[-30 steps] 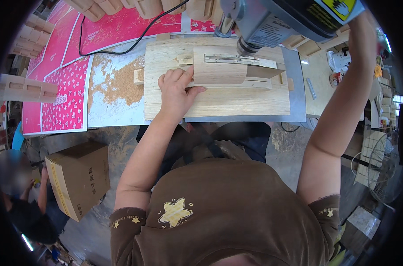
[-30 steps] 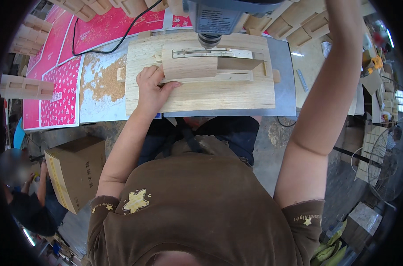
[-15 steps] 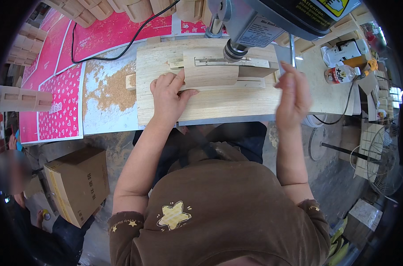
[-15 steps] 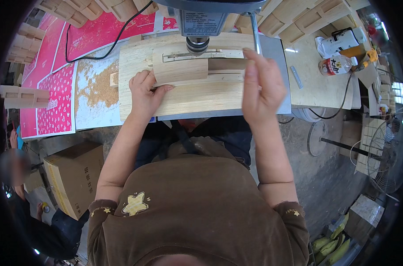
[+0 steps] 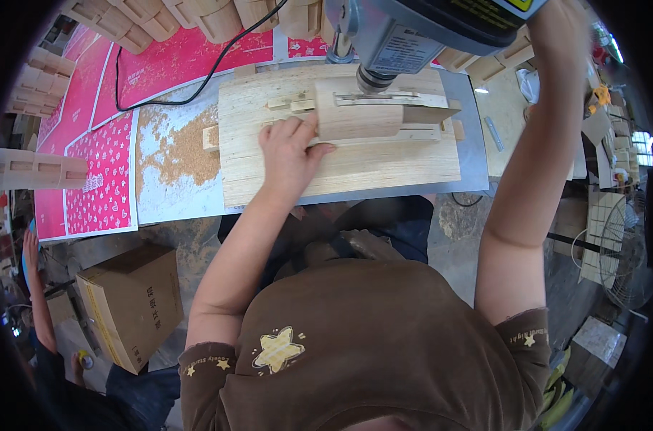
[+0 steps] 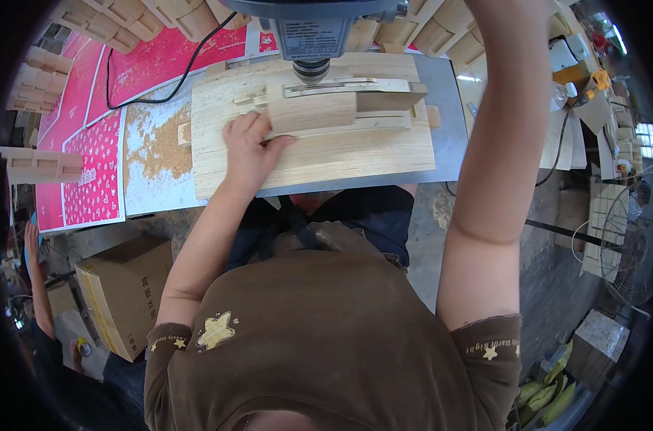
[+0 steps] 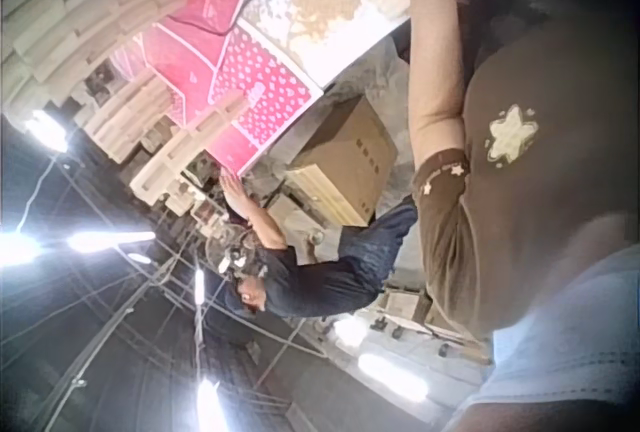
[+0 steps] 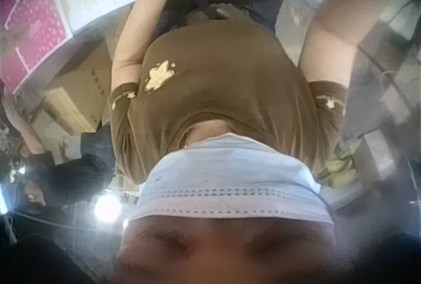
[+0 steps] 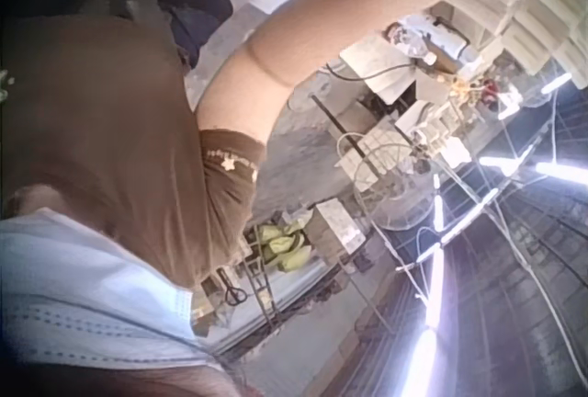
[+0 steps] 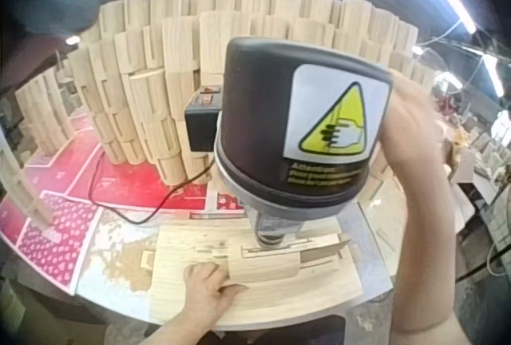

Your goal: Drilling or routing slots into cylindrical wood components using a vertical routing machine.

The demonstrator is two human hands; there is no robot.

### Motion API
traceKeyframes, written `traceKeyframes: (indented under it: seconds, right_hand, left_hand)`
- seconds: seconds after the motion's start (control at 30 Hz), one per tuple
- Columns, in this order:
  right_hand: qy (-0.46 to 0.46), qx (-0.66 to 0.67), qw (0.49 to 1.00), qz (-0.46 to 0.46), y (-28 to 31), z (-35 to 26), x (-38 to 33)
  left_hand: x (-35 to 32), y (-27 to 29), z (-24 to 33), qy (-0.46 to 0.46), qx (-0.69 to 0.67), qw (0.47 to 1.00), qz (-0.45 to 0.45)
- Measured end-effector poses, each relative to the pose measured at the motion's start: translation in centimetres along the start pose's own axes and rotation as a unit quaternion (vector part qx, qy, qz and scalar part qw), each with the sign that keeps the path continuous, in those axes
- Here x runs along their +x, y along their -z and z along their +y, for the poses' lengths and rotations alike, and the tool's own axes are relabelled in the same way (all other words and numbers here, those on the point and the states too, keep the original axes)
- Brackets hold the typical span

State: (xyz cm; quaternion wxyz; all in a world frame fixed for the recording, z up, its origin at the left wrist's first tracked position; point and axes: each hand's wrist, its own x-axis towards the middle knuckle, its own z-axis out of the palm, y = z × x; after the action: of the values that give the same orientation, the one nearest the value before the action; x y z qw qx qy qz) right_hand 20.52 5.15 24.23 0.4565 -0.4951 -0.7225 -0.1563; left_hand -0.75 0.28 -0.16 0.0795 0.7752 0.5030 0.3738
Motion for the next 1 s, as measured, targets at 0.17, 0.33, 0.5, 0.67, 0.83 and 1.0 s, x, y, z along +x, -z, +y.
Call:
traceKeyframes:
  seconds: [0.17, 0.33, 0.5, 0.67, 0.83, 1.0]
  right_hand:
    - [0.0, 0.092, 0.993, -0.07, -0.5, 0.8, 1.4]
    - [-0.077, 0.047, 0.995, -0.048, 3.1, -0.8, -5.2]
    - [-0.053, 0.153, 0.987, -0.021, -0.3, 0.2, -14.2]
    - [-0.004, 0.177, 0.984, 0.033, -5.1, 2.6, -17.3]
    - [0.008, 0.179, 0.981, 0.07, -3.6, 2.8, -16.6]
    - [-0.019, -0.025, 0.995, 0.099, 0.3, 2.8, -5.2]
  left_hand:
    - [0.1, -0.9, 0.5, 0.009, -0.058, 0.998, -0.009]
    - [-0.1, -0.9, 0.0, 0.015, -0.059, 0.998, -0.021]
    - [0.0, -0.4, 0.4, 0.02, -0.047, 0.999, -0.017]
    - [0.1, -0.7, 0.7, 0.018, -0.04, 0.999, -0.016]
    - [0.1, -0.7, 0.5, -0.003, -0.024, 1.0, 0.007]
    - [0.2, -0.5, 0.5, 0.034, -0.043, 0.998, -0.026]
